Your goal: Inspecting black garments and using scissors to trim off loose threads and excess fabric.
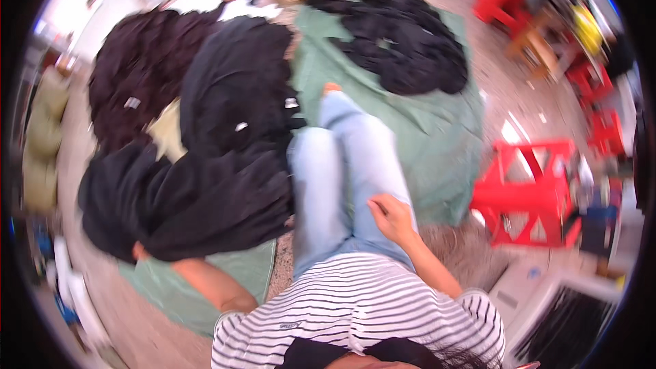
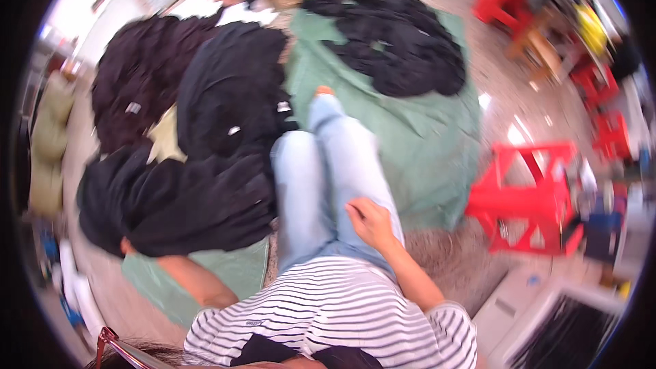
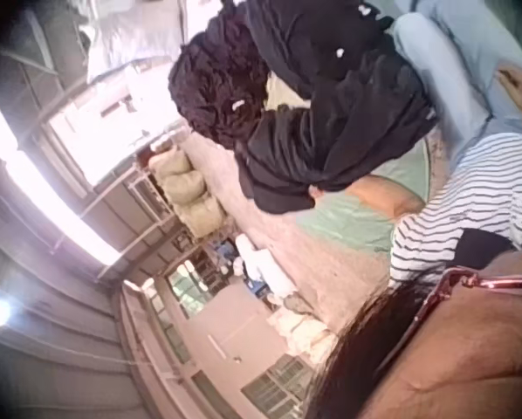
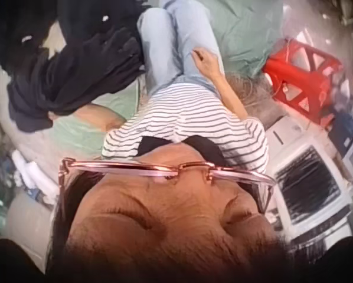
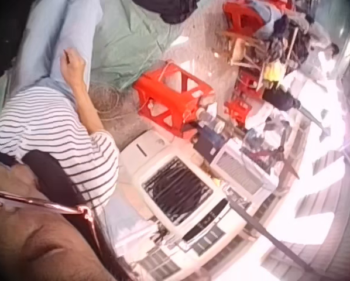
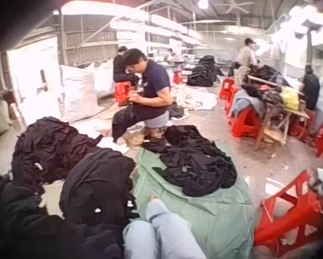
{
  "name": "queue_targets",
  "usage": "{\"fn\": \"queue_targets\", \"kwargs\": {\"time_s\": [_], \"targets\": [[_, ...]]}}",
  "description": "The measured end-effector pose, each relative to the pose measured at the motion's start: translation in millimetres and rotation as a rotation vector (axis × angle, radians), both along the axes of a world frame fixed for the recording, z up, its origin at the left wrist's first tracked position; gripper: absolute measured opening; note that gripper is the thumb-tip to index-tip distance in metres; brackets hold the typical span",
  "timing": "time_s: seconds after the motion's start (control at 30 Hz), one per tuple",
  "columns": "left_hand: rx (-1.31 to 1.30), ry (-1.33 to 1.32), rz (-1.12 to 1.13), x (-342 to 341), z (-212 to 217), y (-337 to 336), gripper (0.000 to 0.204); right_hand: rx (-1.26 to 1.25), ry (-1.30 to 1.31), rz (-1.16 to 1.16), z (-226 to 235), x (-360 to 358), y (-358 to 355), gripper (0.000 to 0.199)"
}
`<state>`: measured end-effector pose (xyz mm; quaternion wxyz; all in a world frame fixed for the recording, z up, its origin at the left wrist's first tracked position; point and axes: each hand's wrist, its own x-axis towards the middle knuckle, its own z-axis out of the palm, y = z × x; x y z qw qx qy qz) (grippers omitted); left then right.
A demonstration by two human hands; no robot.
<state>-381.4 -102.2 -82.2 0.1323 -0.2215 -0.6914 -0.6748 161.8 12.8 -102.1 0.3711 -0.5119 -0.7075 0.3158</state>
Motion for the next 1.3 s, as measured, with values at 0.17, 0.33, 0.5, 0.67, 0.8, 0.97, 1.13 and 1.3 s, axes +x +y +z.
{"fn": "queue_targets", "kwargs": {"time_s": [0.17,0.33,0.5,0.67,0.8,0.97,1.13,1.3], "targets": [[-0.389,0.453,-0.866,-48,-29,23,0.061,0.032,0.163,-0.121,0,18,-18,0.005],[-0.607,1.083,-1.52,81,-31,107,0.071,-0.137,0.085,-0.398,-16,79,-61,0.011],[-0.965,1.077,-1.769,397,81,156,0.09,-0.362,-0.387,-0.394,-69,149,-117,0.016],[-0.767,0.677,-1.711,387,87,145,0.078,-0.308,-0.297,-0.941,-148,248,-148,0.017],[-0.75,0.773,-1.398,368,78,109,0.048,-0.414,-0.319,-1.348,-174,351,-152,0.013],[-0.853,0.861,-1.024,319,51,89,0.035,-0.409,-0.429,-1.363,-194,396,-139,0.018],[-0.816,0.827,-1.02,324,57,73,0.034,-0.604,-0.431,-0.825,-232,333,-157,0.011],[-0.857,0.831,-1.064,341,64,78,0.034,-0.683,-0.686,-0.244,-359,226,-262,0.041]]}}
